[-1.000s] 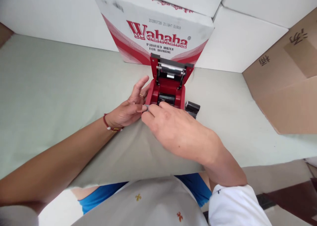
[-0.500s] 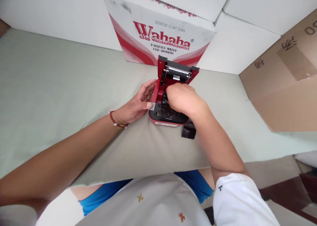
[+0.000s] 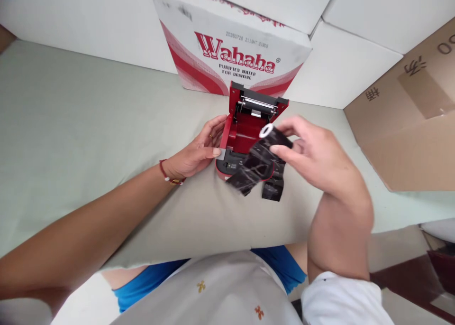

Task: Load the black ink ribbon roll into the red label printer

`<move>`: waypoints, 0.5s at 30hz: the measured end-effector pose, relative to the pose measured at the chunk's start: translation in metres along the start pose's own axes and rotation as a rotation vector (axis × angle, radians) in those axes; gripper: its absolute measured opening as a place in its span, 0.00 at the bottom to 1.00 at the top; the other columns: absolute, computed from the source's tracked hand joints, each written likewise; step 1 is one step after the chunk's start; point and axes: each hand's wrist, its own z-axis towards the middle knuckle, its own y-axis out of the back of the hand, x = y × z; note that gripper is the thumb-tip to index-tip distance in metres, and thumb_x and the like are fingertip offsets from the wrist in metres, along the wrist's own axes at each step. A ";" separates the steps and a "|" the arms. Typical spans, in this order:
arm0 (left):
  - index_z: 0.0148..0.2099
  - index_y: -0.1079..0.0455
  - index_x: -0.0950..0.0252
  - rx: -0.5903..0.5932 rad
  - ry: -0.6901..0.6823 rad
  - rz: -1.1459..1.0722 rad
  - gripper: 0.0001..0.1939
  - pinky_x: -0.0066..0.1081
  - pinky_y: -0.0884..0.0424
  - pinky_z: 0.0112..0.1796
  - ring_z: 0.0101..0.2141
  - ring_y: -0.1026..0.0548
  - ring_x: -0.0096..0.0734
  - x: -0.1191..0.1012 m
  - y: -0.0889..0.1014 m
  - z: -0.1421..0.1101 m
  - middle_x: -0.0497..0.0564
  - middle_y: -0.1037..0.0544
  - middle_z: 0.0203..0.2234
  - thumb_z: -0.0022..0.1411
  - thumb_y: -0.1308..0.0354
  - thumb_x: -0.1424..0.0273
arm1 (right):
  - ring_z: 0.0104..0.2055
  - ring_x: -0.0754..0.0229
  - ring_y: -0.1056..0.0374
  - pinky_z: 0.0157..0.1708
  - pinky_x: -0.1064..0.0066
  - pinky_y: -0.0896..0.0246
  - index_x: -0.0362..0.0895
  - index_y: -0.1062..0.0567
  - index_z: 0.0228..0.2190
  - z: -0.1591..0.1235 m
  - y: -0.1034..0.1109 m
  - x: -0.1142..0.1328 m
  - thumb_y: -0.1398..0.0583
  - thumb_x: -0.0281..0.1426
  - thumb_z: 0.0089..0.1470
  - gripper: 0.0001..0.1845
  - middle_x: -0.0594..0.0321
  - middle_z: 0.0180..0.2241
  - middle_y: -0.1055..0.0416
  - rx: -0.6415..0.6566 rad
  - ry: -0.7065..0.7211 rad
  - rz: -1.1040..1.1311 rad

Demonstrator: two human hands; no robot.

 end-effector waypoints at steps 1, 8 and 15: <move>0.80 0.36 0.43 0.002 0.001 -0.003 0.51 0.60 0.51 0.85 0.87 0.52 0.59 0.000 0.000 0.000 0.49 0.41 0.86 0.60 0.19 0.49 | 0.26 0.57 0.36 0.29 0.64 0.40 0.52 0.18 0.54 -0.006 0.005 -0.016 0.32 0.50 0.62 0.24 0.65 0.29 0.23 -0.047 -0.056 0.039; 0.79 0.35 0.41 0.009 -0.008 0.028 0.50 0.60 0.50 0.84 0.87 0.50 0.59 0.001 0.003 0.001 0.48 0.39 0.85 0.61 0.20 0.48 | 0.34 0.49 0.25 0.40 0.55 0.29 0.47 0.17 0.45 -0.013 -0.007 -0.102 0.33 0.43 0.54 0.19 0.55 0.36 0.17 0.133 -0.391 -0.118; 0.79 0.35 0.42 -0.008 0.010 0.015 0.52 0.60 0.50 0.85 0.86 0.50 0.59 0.000 0.003 0.000 0.49 0.40 0.86 0.58 0.18 0.49 | 0.39 0.53 0.22 0.51 0.55 0.25 0.45 0.13 0.57 0.014 -0.053 -0.094 0.38 0.38 0.67 0.23 0.50 0.56 0.15 0.013 -0.123 -0.130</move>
